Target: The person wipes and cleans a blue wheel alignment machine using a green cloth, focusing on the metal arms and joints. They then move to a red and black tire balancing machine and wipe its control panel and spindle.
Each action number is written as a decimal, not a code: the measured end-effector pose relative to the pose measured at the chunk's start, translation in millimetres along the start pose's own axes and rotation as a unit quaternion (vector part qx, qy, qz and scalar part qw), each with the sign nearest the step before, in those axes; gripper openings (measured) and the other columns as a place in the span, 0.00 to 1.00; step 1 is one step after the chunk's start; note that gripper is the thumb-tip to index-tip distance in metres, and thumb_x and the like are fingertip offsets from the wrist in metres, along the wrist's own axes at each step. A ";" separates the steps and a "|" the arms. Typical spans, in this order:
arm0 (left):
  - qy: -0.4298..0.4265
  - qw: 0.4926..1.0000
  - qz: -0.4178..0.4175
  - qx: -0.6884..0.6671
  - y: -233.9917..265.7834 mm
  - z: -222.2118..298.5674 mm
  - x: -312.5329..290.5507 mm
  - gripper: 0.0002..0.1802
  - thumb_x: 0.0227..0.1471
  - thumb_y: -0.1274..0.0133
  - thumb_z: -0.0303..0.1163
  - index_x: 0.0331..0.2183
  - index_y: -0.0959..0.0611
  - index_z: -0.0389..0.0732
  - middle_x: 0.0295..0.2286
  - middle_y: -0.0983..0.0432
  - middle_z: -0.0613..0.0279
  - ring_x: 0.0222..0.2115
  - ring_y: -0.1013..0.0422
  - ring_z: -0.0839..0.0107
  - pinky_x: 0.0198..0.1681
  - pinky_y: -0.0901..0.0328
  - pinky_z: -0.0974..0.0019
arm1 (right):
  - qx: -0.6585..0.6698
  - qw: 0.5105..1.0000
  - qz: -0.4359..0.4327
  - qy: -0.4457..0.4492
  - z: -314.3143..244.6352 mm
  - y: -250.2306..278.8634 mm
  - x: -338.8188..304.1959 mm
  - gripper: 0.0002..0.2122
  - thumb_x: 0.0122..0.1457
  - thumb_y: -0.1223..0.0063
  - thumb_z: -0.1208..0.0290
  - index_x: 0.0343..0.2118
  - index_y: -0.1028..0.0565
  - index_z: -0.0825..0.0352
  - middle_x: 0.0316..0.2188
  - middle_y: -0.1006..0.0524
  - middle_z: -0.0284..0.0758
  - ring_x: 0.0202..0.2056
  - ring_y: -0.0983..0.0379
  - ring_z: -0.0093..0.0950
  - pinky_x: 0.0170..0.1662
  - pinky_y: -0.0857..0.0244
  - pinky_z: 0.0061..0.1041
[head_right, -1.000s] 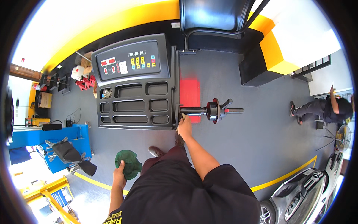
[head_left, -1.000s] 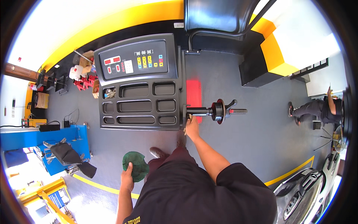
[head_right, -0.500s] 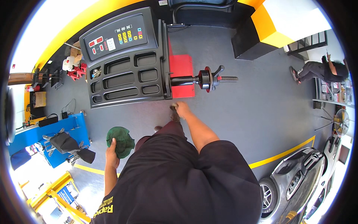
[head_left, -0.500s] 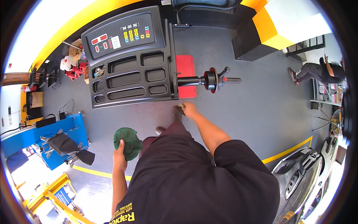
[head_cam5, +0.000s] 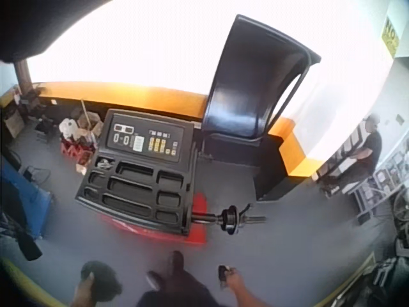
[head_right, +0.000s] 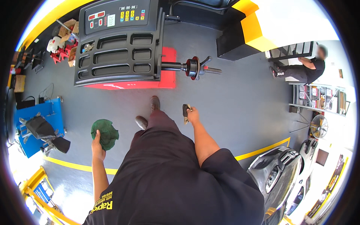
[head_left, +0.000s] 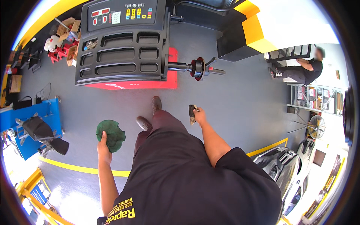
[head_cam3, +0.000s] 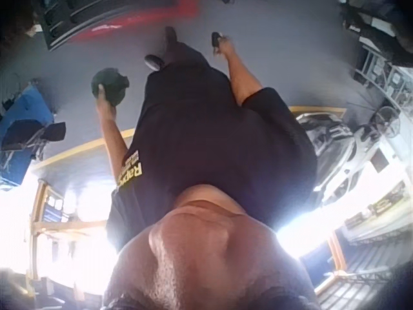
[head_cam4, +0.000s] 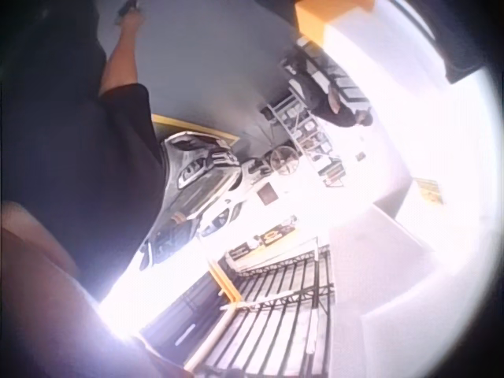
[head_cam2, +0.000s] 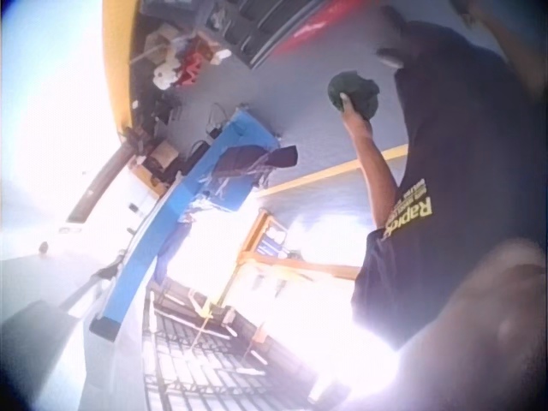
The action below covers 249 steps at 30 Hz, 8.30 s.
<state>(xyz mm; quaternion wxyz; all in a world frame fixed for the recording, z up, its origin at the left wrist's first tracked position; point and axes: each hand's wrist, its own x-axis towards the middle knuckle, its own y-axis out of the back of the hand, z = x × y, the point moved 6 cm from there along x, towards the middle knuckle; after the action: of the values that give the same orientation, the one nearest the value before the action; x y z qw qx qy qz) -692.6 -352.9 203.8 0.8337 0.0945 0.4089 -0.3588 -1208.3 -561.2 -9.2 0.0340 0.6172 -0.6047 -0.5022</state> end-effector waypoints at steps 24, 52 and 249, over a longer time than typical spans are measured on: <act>0.047 0.996 0.070 -0.008 -245.1 -115.6 -65.0 0.36 0.63 0.44 0.51 0.59 0.28 0.32 0.52 0.25 0.50 0.52 0.26 0.60 0.57 0.31 0.56 | 0.045 0.932 0.135 0.334 -235.8 232.7 269.7 0.17 0.66 0.48 0.62 0.49 0.25 0.70 0.44 0.24 0.49 0.48 0.28 0.48 0.53 0.35 0.43; 0.016 0.972 0.209 -0.110 -253.3 -191.6 -144.7 0.35 0.63 0.45 0.50 0.59 0.27 0.32 0.53 0.24 0.51 0.53 0.26 0.61 0.58 0.32 0.59 | -0.099 0.972 -0.205 0.066 -176.9 156.3 234.8 0.24 0.57 0.35 0.59 0.47 0.29 0.74 0.37 0.20 0.48 0.37 0.20 0.35 0.29 0.27 0.37; -0.275 0.835 -0.056 0.472 -566.5 -158.0 230.7 0.32 0.69 0.64 0.47 0.66 0.34 0.40 0.67 0.42 0.52 0.67 0.48 0.51 0.68 0.51 0.47 | -0.156 0.959 0.013 0.237 -203.8 82.7 218.8 0.18 0.66 0.53 0.62 0.45 0.31 0.77 0.44 0.25 0.58 0.46 0.27 0.56 0.47 0.31 0.51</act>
<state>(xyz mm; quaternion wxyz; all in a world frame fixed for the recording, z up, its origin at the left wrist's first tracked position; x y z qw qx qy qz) -1078.1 -812.3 5.4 0.7445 0.3514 -0.0521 -0.5653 -1184.0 -869.2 18.4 0.2789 0.6979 -0.5009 -0.4293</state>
